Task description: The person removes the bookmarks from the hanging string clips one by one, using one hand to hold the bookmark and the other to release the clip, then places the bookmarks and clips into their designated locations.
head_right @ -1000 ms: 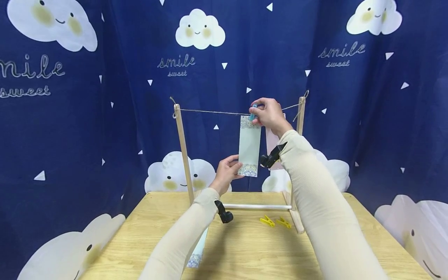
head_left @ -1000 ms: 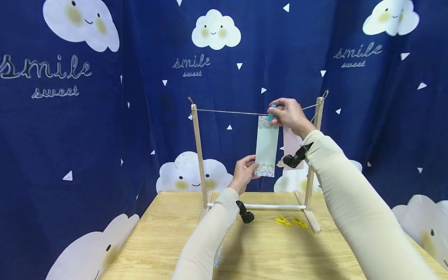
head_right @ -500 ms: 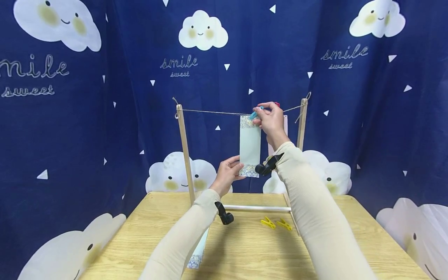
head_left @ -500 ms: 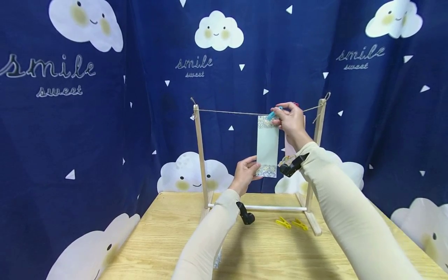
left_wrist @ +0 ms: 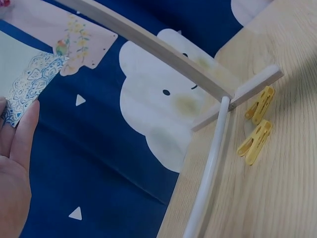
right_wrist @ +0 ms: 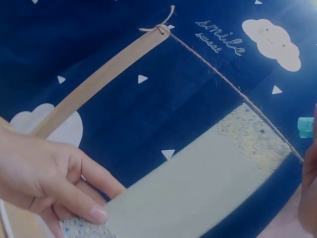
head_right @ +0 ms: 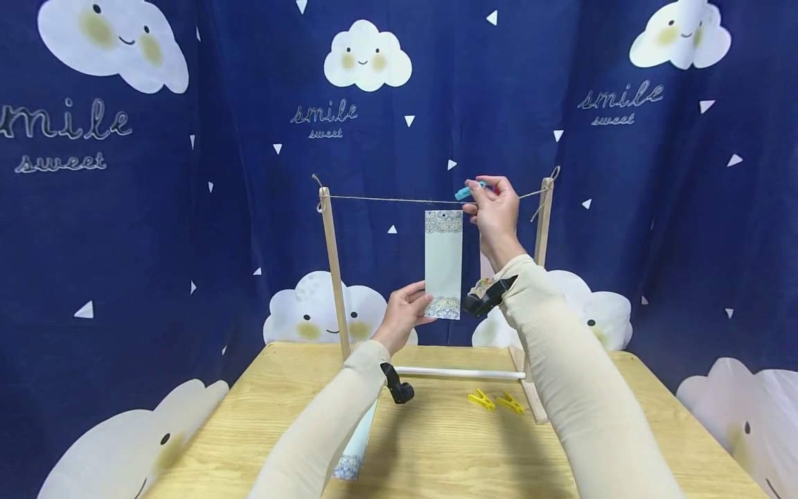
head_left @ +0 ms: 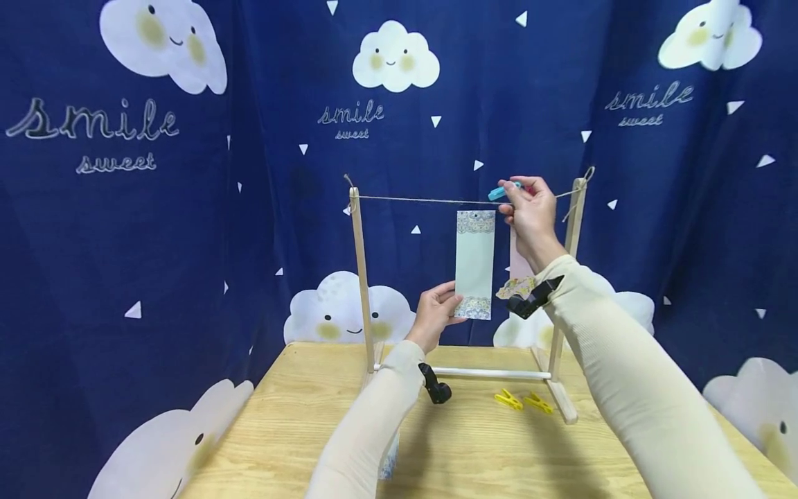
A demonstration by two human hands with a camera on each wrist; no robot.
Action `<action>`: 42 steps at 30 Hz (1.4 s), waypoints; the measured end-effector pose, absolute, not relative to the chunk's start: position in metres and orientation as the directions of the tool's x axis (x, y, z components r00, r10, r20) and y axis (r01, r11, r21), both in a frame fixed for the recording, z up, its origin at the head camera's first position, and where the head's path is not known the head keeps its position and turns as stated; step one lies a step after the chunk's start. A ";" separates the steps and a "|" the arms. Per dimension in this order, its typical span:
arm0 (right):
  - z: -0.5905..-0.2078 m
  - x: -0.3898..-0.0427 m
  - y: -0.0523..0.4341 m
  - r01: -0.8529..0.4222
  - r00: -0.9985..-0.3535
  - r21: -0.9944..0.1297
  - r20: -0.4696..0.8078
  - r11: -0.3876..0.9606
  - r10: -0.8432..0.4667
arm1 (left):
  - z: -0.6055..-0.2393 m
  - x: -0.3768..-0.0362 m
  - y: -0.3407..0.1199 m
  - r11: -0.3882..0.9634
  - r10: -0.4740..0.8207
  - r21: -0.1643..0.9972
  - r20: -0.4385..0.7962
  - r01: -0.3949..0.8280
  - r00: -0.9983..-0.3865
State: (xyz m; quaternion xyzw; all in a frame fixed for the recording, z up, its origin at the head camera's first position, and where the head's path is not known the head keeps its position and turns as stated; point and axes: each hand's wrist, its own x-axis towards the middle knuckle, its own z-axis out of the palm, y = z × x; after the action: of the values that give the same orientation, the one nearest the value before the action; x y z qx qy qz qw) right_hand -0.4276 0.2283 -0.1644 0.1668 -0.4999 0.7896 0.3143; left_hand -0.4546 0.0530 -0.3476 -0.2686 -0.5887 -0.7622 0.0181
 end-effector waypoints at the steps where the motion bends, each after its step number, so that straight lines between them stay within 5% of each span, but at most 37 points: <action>1: -0.166 -0.426 0.230 -0.659 -0.751 -0.689 0.576 -0.301 0.324 | -0.349 -0.454 0.051 -0.303 0.290 0.889 0.429 0.343 -0.856; 23: -0.202 -0.389 0.246 -0.558 -0.811 -0.677 0.566 -0.479 0.145 | -0.356 -0.433 0.009 -0.247 0.356 0.879 0.474 0.408 -0.805; 42: -0.241 -0.371 0.252 -0.540 -0.827 -0.733 0.554 -0.414 0.099 | -0.376 -0.409 -0.013 -0.231 0.349 0.869 0.493 0.437 -0.797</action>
State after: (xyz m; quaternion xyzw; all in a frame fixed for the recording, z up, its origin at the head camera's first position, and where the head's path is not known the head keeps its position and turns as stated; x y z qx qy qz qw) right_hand -0.3715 0.2523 -0.2406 0.2187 -0.5043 0.8119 0.1967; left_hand -0.4093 -0.0129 -0.3763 -0.3171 -0.6192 -0.7177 0.0306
